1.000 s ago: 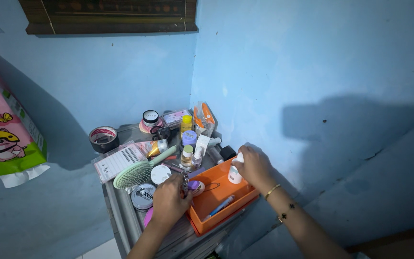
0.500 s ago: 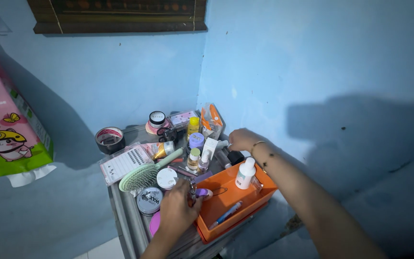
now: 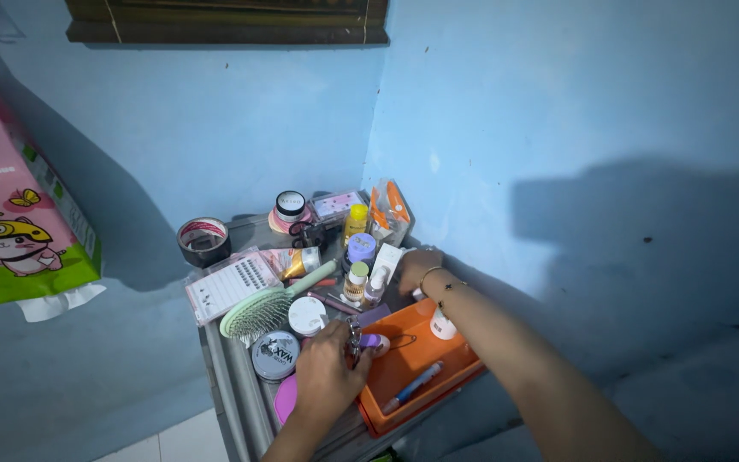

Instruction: Organizing various skincare, makeup, and personal care products on a small drawer unit and into an orange basket.

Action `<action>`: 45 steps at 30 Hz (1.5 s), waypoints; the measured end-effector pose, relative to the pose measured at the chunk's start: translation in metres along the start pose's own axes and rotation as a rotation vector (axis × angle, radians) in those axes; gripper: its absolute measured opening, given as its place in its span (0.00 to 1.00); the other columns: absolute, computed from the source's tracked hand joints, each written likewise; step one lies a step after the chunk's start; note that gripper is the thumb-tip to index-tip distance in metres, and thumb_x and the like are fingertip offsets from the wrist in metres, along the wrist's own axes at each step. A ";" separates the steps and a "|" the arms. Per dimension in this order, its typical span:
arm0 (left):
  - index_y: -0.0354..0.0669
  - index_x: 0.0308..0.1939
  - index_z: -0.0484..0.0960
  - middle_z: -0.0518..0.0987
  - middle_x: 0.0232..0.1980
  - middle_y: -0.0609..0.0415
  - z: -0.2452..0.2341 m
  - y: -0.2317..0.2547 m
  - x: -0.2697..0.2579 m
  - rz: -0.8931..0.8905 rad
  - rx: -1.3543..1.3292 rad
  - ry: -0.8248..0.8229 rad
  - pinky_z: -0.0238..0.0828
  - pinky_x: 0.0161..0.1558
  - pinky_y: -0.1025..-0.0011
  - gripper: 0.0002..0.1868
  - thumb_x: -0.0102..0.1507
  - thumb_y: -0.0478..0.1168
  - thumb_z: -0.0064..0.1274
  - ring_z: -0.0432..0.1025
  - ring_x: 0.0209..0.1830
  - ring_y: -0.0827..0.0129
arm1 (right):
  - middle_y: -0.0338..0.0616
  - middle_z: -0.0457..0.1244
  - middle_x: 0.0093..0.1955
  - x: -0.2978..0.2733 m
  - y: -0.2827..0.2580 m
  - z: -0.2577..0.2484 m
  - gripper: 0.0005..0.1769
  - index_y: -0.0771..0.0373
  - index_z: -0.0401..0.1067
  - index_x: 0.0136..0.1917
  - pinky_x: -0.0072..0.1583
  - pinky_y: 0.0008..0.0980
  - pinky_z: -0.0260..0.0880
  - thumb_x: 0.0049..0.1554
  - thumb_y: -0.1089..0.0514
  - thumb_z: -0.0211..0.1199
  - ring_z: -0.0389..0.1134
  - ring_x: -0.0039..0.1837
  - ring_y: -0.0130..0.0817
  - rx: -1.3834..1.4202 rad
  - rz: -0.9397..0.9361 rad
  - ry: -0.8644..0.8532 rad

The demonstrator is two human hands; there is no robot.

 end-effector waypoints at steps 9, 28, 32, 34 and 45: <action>0.37 0.34 0.79 0.79 0.36 0.45 0.005 -0.002 -0.002 0.039 0.017 0.058 0.73 0.41 0.54 0.17 0.47 0.41 0.68 0.76 0.40 0.48 | 0.54 0.72 0.45 -0.020 0.035 -0.051 0.28 0.64 0.82 0.44 0.53 0.43 0.76 0.40 0.40 0.75 0.75 0.49 0.49 0.077 -0.031 0.185; 0.36 0.30 0.79 0.79 0.34 0.46 0.006 -0.002 -0.001 0.088 0.041 0.111 0.73 0.39 0.54 0.16 0.49 0.42 0.67 0.76 0.36 0.47 | 0.50 0.70 0.38 -0.205 0.070 -0.068 0.25 0.63 0.81 0.39 0.47 0.40 0.72 0.35 0.43 0.80 0.72 0.43 0.44 0.216 0.006 0.104; 0.37 0.31 0.79 0.79 0.34 0.46 0.005 0.000 -0.003 0.054 0.029 0.091 0.73 0.39 0.54 0.15 0.50 0.42 0.67 0.76 0.36 0.48 | 0.48 0.69 0.41 -0.212 0.052 -0.046 0.24 0.64 0.81 0.38 0.50 0.37 0.74 0.36 0.43 0.80 0.73 0.46 0.42 0.146 0.140 -0.004; 0.37 0.31 0.79 0.79 0.34 0.46 0.005 0.000 -0.002 0.040 0.027 0.084 0.73 0.39 0.54 0.15 0.49 0.42 0.67 0.76 0.36 0.48 | 0.48 0.69 0.43 -0.211 0.049 -0.037 0.25 0.64 0.81 0.37 0.51 0.37 0.75 0.37 0.42 0.81 0.72 0.47 0.42 0.138 0.155 0.020; 0.37 0.32 0.78 0.79 0.34 0.46 0.006 0.001 -0.004 0.055 0.014 0.110 0.73 0.38 0.54 0.15 0.49 0.41 0.67 0.76 0.35 0.48 | 0.41 0.71 0.46 -0.201 0.058 -0.006 0.20 0.53 0.79 0.50 0.56 0.41 0.73 0.44 0.50 0.78 0.73 0.52 0.41 0.206 0.159 0.218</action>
Point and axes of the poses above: each hand's wrist, its own x-axis towards the middle knuckle, its own z-axis out of the palm, y = z × x, the point moved 2 cm from there along x, towards the middle knuckle
